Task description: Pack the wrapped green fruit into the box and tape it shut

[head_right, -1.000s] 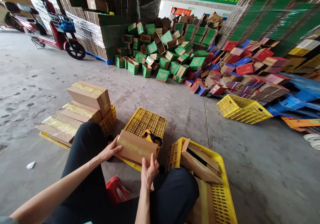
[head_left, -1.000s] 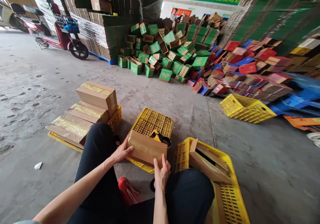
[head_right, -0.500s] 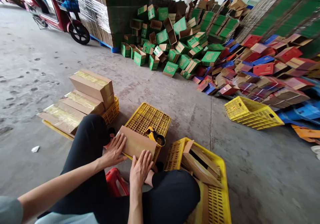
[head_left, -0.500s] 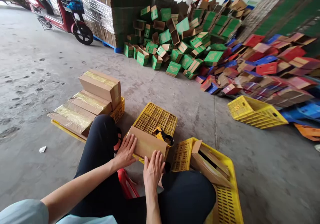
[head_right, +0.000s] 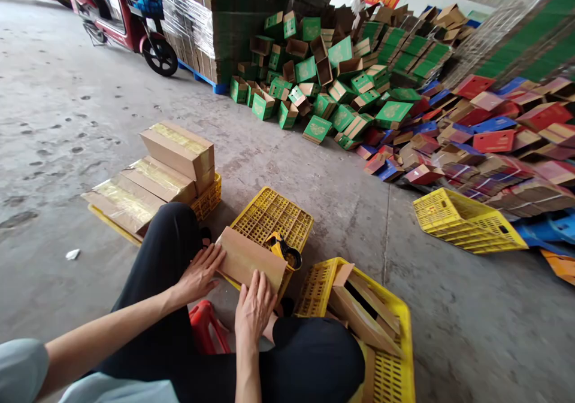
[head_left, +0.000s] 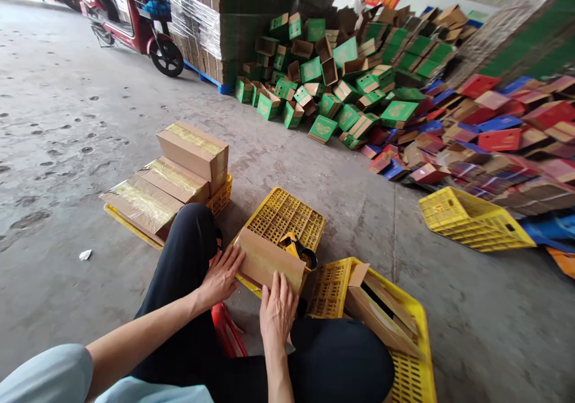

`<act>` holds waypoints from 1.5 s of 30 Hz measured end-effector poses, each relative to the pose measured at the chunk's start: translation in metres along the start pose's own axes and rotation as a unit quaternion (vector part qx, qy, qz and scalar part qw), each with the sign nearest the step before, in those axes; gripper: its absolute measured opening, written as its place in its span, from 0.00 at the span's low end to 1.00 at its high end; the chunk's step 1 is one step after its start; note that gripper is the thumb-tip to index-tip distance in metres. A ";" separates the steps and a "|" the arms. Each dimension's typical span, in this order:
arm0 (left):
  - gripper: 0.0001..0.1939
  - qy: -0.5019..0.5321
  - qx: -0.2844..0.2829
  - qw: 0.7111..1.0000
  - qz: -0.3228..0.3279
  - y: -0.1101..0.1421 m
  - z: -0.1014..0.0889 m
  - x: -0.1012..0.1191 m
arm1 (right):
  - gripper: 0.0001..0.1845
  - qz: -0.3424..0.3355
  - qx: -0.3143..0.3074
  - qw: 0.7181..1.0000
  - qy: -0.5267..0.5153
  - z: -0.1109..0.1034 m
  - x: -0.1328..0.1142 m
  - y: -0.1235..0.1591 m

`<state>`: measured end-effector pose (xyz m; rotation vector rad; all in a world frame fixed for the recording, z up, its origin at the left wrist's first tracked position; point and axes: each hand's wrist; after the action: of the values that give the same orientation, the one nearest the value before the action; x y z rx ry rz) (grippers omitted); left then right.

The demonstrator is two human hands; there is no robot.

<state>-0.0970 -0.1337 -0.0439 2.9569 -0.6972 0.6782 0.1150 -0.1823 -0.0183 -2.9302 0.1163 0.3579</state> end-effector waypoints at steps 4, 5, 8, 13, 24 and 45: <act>0.49 0.019 0.047 0.999 0.001 0.000 0.003 -0.002 | 0.33 -0.013 0.042 0.998 -0.034 0.008 -0.012 -0.009; 0.48 0.024 0.055 0.998 0.007 -0.001 0.004 -0.001 | 0.32 -0.018 0.041 0.998 -0.039 0.011 -0.017 -0.010; 0.42 0.049 0.072 0.996 0.013 -0.007 0.003 0.001 | 0.29 -0.040 0.026 0.998 -0.048 0.017 -0.036 -0.017; 0.38 0.151 0.094 0.983 -0.037 -0.014 -0.008 -0.007 | 0.27 -0.104 -0.008 0.992 -0.067 0.022 -0.070 -0.029; 0.30 0.253 0.159 0.948 -0.107 -0.021 -0.009 -0.010 | 0.31 -0.164 -0.071 0.981 -0.071 0.020 -0.105 -0.068; 0.31 0.010 0.104 0.994 -0.015 -0.035 0.006 0.007 | 0.31 0.019 0.003 1.000 -0.001 0.000 0.017 -0.039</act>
<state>-0.0735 -0.1059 -0.0441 3.1357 -0.6149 0.8254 0.1357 -0.1453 -0.0161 -2.9255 0.1732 0.3645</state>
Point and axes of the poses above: each hand's wrist, its own y-axis away from the middle knuckle, its own z-axis out of the palm, x = y × z, and after that the axes turned 2 degrees about z, right-handed
